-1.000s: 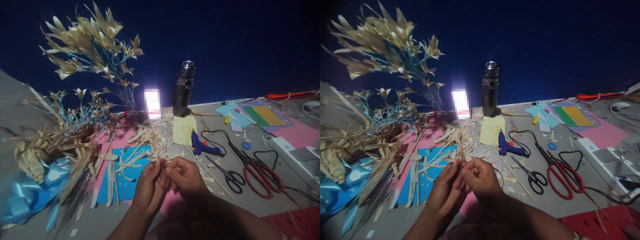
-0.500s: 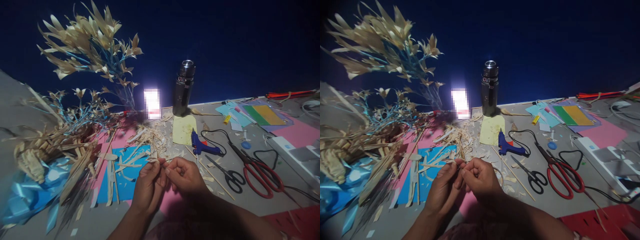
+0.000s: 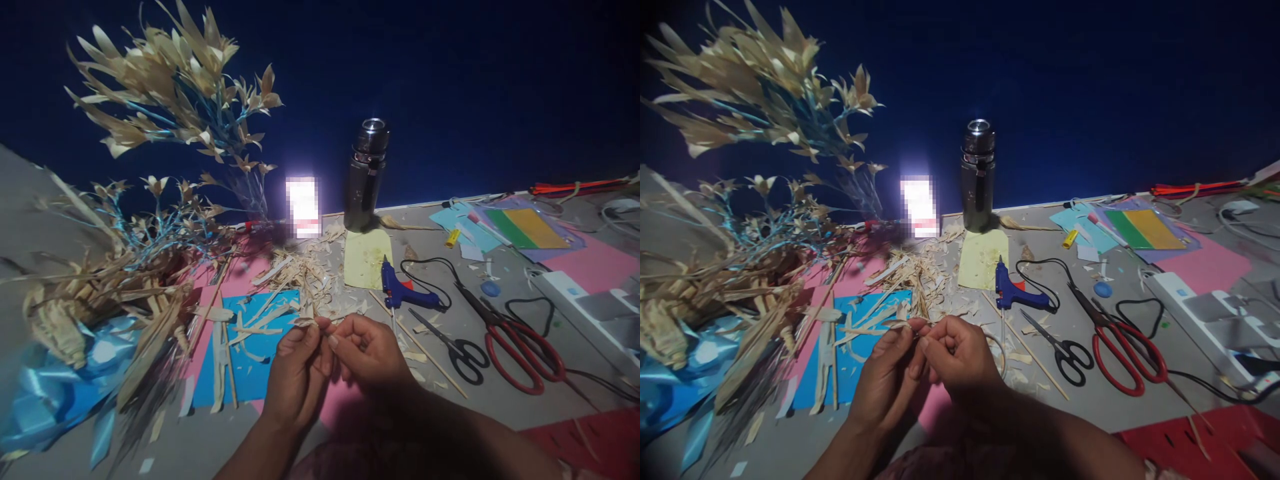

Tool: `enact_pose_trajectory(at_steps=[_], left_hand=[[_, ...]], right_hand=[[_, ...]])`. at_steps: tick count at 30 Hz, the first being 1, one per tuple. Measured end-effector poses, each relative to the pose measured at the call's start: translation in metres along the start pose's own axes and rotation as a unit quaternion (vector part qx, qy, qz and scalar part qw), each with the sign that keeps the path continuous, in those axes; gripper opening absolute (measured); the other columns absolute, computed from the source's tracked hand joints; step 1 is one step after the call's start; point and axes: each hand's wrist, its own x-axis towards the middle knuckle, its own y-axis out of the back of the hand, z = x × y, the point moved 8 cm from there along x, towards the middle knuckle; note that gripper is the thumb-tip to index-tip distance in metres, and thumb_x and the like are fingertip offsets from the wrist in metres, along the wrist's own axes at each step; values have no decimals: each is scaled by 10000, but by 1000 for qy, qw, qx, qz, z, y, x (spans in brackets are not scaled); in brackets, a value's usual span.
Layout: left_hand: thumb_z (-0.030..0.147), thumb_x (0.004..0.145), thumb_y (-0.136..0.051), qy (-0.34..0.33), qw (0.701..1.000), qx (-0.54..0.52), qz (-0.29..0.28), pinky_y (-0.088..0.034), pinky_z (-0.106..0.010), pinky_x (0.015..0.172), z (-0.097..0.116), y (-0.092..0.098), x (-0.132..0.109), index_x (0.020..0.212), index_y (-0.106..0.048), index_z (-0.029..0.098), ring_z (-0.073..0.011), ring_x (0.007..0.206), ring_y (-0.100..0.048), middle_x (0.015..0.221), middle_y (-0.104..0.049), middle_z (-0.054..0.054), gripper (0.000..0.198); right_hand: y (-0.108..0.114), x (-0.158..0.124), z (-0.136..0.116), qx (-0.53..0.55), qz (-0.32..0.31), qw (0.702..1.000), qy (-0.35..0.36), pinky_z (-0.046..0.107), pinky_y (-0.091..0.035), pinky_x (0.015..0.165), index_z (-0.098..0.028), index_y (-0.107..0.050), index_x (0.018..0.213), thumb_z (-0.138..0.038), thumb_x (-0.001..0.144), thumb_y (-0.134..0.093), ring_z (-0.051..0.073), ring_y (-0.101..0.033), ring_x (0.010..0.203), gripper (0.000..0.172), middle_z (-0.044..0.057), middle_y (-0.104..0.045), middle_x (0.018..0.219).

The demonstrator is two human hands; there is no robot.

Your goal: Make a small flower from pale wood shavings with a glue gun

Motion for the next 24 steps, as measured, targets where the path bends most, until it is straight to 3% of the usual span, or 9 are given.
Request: enact_pose_trajectory(at_steps=[6,12,16,24], left_hand=[[332,675,-915,-3,1000,2,-8,-494,-227,509,-3,-7,-3,769,-764,149,-106,410,-518,404,-548,27,256],[339,630,-943,-36,999,12,-8,-439,-163,488,4,-12,-6,701,-762,126,-29,373,-391,404,-544,39,288],[346,687,-905,-22,999,23,-16,-476,-206,490,2,-13,-6,768,-773,134,-85,392,-476,376,-525,36,263],[213,613,-930,-6,999,36,-34,-533,-267,527,1,-13,-6,982,-800,135,-128,518,-626,809,-772,-80,399]], right_hand=[[0,3,8,24,-6,999,28,193,-409,453,-183,-562,695,-296,852,-691,83,-517,447,233,-24,-632,530],[-1,5,15,77,-31,996,7,195,-408,428,-178,-579,711,-388,839,-738,92,-531,426,293,-10,-658,529],[0,6,14,79,-25,997,6,183,-393,414,-175,-579,694,-368,839,-739,83,-521,415,290,-11,-655,521],[7,9,9,51,10,997,53,190,-390,388,-189,-560,711,-349,858,-704,89,-512,371,261,-45,-600,475]])
